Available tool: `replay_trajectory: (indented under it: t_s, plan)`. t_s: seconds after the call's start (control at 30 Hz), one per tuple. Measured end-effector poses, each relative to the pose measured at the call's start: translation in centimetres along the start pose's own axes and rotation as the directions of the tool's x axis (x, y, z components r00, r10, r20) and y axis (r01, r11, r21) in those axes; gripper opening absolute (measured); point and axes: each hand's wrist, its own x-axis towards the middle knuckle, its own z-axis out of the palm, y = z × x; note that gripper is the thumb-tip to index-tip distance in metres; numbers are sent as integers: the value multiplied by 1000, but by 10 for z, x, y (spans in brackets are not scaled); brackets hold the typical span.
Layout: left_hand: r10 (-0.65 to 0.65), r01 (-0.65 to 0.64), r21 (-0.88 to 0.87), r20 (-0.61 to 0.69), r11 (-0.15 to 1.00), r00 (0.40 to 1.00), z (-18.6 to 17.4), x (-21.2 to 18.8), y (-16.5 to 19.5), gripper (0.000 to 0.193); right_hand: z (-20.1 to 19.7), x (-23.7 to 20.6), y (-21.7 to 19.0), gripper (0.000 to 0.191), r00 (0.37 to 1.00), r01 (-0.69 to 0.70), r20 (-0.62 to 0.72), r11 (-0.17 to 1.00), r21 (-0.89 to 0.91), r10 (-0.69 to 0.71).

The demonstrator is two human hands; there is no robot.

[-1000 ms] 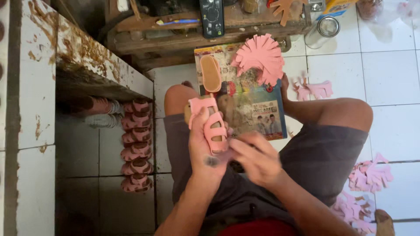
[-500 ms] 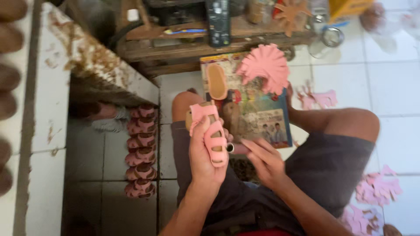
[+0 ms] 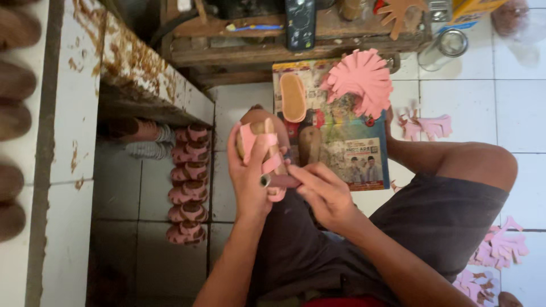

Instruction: The person sits on the floor assembling pink strap sandals over a wooden shoe last. They heat the straps over a small gas burner, press and shape the straps onto the last, tap them with a hammer, pick another last from a shelf, and continue fitting straps and insoles.

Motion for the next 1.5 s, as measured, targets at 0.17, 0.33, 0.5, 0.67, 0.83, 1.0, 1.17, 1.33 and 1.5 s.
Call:
replay_trajectory:
  t_s: [0.17, 0.33, 0.5, 0.67, 0.83, 1.0, 1.17, 1.33, 1.5]
  plan:
    - [4, 3, 88, -79, 996, 997, -3, 6, -7, 69, 2, 8, 18, 36, 990, 121, 80, 989, -81, -115]
    - [-78, 99, 173, -125, 980, 989, -2, 3, -4, 66, -17, -7, 27, 37, 956, -279, 40, 941, -191, 292]
    - [-16, 16, 23, -13, 1000, 1000, -2, 4, -7, 62, 0, -13, 31, 33, 994, 89, 67, 993, -74, -84]
    - [-20, 19, 75, 10, 997, 1000, -7, 7, -4, 61, -14, -4, 34, 33, 995, -67, 66, 989, -134, 77]
    - [-27, 27, 60, -11, 998, 1000, -4, 3, -7, 60, -7, -6, 18, 33, 991, 126, 66, 988, -87, -120]
    - [-27, 27, 118, -8, 993, 1000, -5, 6, -6, 62, -11, 2, 24, 34, 994, 80, 77, 994, -79, -74]
    - [-23, 7, 178, 89, 984, 996, -9, 3, -4, 59, -14, 6, 24, 37, 999, -30, 11, 995, -97, 31]
    - [-12, -11, 265, 84, 964, 996, -8, 3, -3, 55, -16, 22, 27, 36, 991, -45, 125, 998, -45, 50]
    - [-83, 62, 309, 54, 949, 995, -8, 2, 3, 54, -17, 20, 23, 32, 999, 36, 9, 995, -94, -36]
